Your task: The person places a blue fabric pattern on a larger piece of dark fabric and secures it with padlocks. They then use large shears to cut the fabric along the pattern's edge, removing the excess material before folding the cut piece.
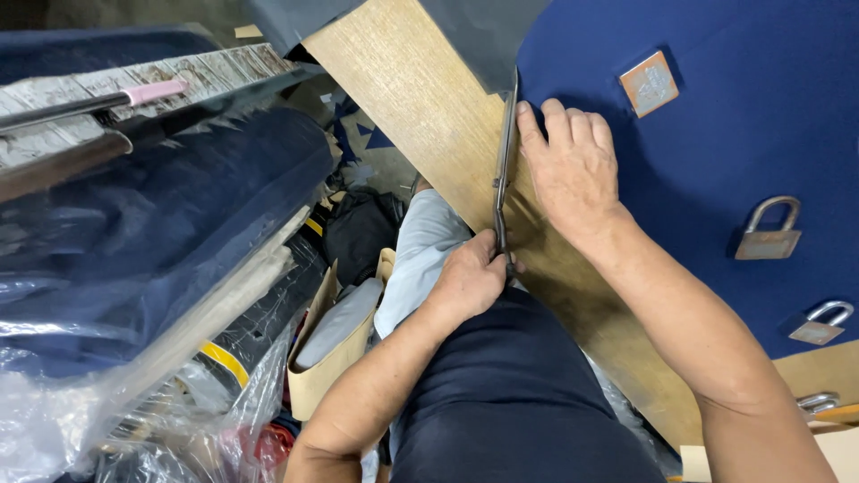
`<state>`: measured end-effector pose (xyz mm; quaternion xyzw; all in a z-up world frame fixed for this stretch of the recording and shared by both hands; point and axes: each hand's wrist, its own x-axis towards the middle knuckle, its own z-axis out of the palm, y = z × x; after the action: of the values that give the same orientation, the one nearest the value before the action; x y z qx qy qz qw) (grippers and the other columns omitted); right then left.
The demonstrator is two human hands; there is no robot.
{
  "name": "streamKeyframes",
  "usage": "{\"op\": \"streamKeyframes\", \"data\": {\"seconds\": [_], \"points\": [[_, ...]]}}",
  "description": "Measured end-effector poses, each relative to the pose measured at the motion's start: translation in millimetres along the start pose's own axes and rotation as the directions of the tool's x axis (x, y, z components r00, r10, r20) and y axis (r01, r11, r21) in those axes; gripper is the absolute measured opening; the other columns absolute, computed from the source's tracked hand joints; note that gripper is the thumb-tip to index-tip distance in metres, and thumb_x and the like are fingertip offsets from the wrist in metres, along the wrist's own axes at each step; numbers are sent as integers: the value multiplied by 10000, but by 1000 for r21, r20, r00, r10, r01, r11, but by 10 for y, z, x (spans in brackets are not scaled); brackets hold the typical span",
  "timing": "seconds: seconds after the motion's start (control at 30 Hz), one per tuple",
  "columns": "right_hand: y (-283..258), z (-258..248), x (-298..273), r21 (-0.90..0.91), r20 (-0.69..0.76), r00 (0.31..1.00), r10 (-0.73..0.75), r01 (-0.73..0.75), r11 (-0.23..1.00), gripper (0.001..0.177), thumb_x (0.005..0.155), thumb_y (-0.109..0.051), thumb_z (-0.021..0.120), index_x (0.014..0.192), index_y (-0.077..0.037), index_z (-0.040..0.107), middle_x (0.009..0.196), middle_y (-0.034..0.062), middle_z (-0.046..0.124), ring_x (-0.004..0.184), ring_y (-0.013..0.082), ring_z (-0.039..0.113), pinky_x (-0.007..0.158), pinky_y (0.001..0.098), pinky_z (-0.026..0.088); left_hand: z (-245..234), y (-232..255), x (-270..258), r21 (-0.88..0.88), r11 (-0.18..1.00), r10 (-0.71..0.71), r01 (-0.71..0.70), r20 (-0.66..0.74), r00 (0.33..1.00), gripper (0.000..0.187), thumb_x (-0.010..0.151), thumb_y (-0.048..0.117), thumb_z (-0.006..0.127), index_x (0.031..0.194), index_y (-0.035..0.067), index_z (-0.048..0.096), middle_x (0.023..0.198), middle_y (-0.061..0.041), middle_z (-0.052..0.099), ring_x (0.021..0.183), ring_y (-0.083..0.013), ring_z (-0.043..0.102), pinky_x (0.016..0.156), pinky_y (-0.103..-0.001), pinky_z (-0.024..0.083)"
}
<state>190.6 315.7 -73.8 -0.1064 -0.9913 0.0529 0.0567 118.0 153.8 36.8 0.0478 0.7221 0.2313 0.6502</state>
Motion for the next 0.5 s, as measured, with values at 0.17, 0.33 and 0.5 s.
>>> {"op": "streamKeyframes", "data": {"seconds": [0.17, 0.33, 0.5], "points": [[18, -90, 61, 3, -28, 1000, 7, -7, 1000, 459, 942, -252, 771, 1362, -92, 680, 1165, 151, 601, 971, 291, 604, 898, 427, 476, 31, -45, 15, 14, 1000, -6, 6, 15, 1000, 209, 960, 204, 526, 1011, 44, 650, 888, -167, 707, 977, -404, 695, 856, -508, 558], [177, -455, 424, -84, -72, 997, -11, 5, 996, 285, 1035, -106, 679, 1316, -67, 659, 1112, 110, 609, 840, 259, 564, 747, 388, 459, -37, 6, 70, 75, 988, -135, 136, -15, 991, 178, 872, 261, 577, 985, 144, 649, 1008, -55, 770, 1061, -285, 700, 902, -369, 517], [327, -363, 495, -125, 81, 995, 58, -48, 991, 649, 866, -433, 928, 1415, -169, 706, 1312, 115, 637, 1099, 294, 616, 1072, 467, 439, -124, 46, 72, 69, 989, -130, 129, 17, 991, 160, 902, 189, 510, 978, 139, 641, 1004, 38, 819, 1046, -203, 749, 921, -326, 542]]}}
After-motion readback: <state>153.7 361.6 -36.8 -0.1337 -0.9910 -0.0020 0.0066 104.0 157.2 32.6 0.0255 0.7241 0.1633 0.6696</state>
